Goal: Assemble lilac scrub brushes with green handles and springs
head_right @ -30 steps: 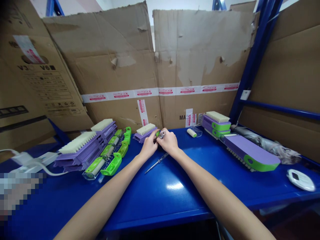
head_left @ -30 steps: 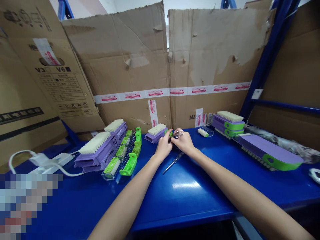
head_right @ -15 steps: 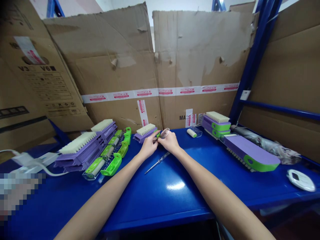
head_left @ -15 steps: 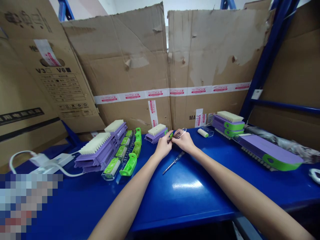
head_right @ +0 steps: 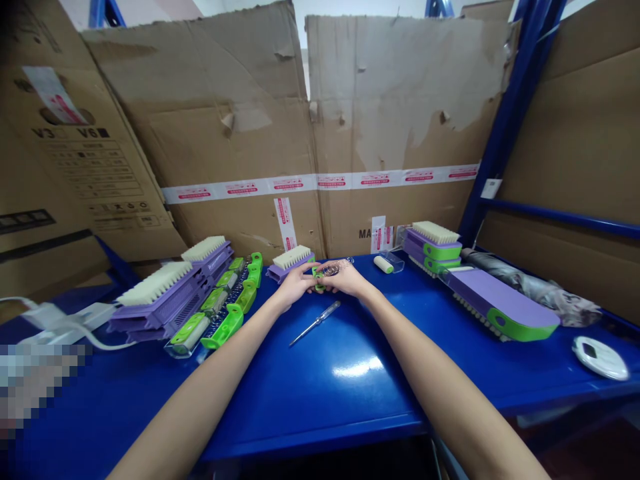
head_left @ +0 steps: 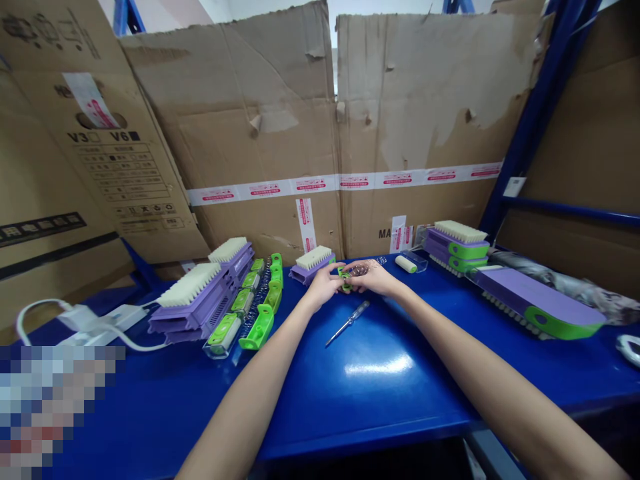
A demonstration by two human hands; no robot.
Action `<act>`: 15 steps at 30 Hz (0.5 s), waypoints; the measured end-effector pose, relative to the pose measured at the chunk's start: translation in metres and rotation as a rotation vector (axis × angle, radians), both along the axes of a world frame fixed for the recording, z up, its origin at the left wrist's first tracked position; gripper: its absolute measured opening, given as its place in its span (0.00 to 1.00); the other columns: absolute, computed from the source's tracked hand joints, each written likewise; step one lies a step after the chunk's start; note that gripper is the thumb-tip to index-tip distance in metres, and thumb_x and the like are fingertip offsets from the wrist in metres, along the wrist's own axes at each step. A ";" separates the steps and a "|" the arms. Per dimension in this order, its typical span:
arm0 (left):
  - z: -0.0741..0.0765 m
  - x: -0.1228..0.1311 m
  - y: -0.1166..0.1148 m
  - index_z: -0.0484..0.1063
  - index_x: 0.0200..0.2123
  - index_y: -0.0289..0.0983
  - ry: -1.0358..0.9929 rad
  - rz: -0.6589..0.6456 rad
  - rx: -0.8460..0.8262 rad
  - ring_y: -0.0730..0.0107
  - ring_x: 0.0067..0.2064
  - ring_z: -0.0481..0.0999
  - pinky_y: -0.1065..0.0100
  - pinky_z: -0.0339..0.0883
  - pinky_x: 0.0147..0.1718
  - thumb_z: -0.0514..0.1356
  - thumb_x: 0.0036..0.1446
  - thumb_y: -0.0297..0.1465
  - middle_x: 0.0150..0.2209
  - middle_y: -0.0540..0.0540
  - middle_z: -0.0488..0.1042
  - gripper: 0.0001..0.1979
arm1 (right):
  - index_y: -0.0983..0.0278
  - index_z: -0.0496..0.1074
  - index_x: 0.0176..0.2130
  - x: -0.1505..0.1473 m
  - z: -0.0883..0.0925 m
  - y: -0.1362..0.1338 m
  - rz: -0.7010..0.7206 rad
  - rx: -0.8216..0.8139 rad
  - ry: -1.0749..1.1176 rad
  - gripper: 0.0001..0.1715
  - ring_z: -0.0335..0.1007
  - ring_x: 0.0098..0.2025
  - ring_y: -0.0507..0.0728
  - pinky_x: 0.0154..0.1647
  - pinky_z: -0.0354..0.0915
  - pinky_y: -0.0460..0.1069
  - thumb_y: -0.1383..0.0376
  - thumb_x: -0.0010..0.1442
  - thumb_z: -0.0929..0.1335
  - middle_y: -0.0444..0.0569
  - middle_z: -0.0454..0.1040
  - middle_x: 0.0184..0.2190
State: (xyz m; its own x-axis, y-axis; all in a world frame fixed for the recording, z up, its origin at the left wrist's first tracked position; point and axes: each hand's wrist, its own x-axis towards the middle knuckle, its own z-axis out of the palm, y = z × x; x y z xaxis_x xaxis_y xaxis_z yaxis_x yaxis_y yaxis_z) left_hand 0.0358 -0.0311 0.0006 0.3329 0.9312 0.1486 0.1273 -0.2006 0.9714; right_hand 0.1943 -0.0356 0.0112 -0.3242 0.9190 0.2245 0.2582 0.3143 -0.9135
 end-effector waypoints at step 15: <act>0.004 -0.006 0.003 0.62 0.56 0.29 0.089 -0.124 -0.008 0.74 0.22 0.74 0.76 0.59 0.22 0.56 0.49 0.21 0.21 0.50 0.75 0.28 | 0.66 0.72 0.32 -0.004 -0.004 -0.002 -0.084 0.099 -0.060 0.12 0.66 0.19 0.48 0.17 0.61 0.42 0.65 0.44 0.71 0.43 0.73 0.23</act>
State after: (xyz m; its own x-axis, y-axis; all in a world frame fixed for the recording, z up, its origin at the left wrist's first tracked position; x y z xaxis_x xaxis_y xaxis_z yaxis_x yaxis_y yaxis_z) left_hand 0.0297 -0.0279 0.0046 0.4572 0.8830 0.1059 0.1872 -0.2120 0.9592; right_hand 0.1899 -0.0371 0.0077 -0.2628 0.9175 0.2985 0.3402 0.3776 -0.8612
